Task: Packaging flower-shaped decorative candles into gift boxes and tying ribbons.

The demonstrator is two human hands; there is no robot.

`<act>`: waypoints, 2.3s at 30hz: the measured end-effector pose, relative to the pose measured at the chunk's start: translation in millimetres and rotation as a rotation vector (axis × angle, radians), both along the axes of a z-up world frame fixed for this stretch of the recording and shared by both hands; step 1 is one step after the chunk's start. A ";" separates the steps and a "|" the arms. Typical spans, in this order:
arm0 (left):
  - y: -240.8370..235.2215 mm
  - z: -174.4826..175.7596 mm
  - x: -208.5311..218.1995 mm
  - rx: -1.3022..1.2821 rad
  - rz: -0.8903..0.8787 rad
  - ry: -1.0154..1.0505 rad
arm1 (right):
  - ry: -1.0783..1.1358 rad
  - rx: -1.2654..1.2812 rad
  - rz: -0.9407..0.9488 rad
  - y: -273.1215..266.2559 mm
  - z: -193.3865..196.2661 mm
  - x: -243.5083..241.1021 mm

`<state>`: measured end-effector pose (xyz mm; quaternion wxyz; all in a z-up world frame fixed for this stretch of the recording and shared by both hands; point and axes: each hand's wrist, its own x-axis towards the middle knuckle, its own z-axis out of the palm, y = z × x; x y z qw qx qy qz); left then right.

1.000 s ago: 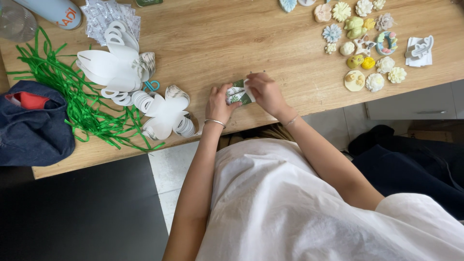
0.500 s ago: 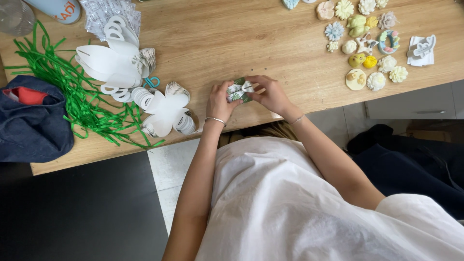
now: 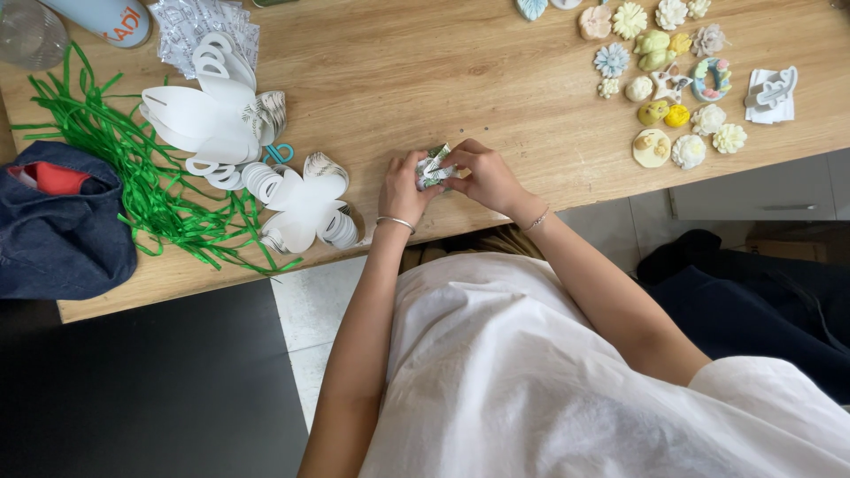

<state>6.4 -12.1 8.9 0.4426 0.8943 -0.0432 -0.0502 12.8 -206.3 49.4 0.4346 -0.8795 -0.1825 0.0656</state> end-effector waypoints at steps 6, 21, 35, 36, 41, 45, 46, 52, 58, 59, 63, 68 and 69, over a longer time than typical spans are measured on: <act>-0.4 5.4 -0.7 -0.029 -0.002 0.051 | -0.098 -0.138 0.006 11.0 -6.1 8.0; 6.2 26.0 -16.7 -0.013 0.045 -0.028 | -0.283 -0.378 0.115 43.7 -29.9 19.3; 239.5 22.2 -39.5 -0.070 0.914 -0.329 | -0.321 -0.164 0.138 29.4 -20.3 3.5; 265.3 -2.5 -34.0 0.064 0.910 -0.305 | -0.324 -0.162 0.125 29.7 -20.0 3.3; 321.3 -21.9 5.2 0.337 0.860 -0.248 | -0.332 -0.176 0.122 35.7 -15.3 2.6; 335.7 -19.4 37.7 0.578 0.824 -0.078 | -0.316 -0.187 0.116 40.1 -12.5 4.9; 339.7 -33.1 44.5 0.574 0.824 -0.080 | -0.319 -0.190 0.116 40.6 -11.1 5.8; 352.7 -73.1 66.4 0.901 0.873 -0.064 | -0.252 -0.194 0.127 41.7 -5.8 10.9; 320.9 12.9 47.2 0.454 0.992 -0.449 | -0.224 -0.209 0.102 44.4 -2.5 9.7; 305.3 38.8 37.7 0.194 0.984 -0.332 | -0.260 -0.235 0.098 46.4 3.6 7.0; 205.1 92.4 -11.0 -0.356 0.718 -0.475 | -0.399 -0.243 0.068 68.1 56.5 -4.9; 78.5 122.7 -61.4 -0.450 0.332 -0.122 | 0.246 0.245 -0.001 57.6 52.9 -24.8; 61.2 134.9 -69.5 -0.307 0.259 -0.063 | 0.532 0.483 -0.022 53.5 45.5 -27.7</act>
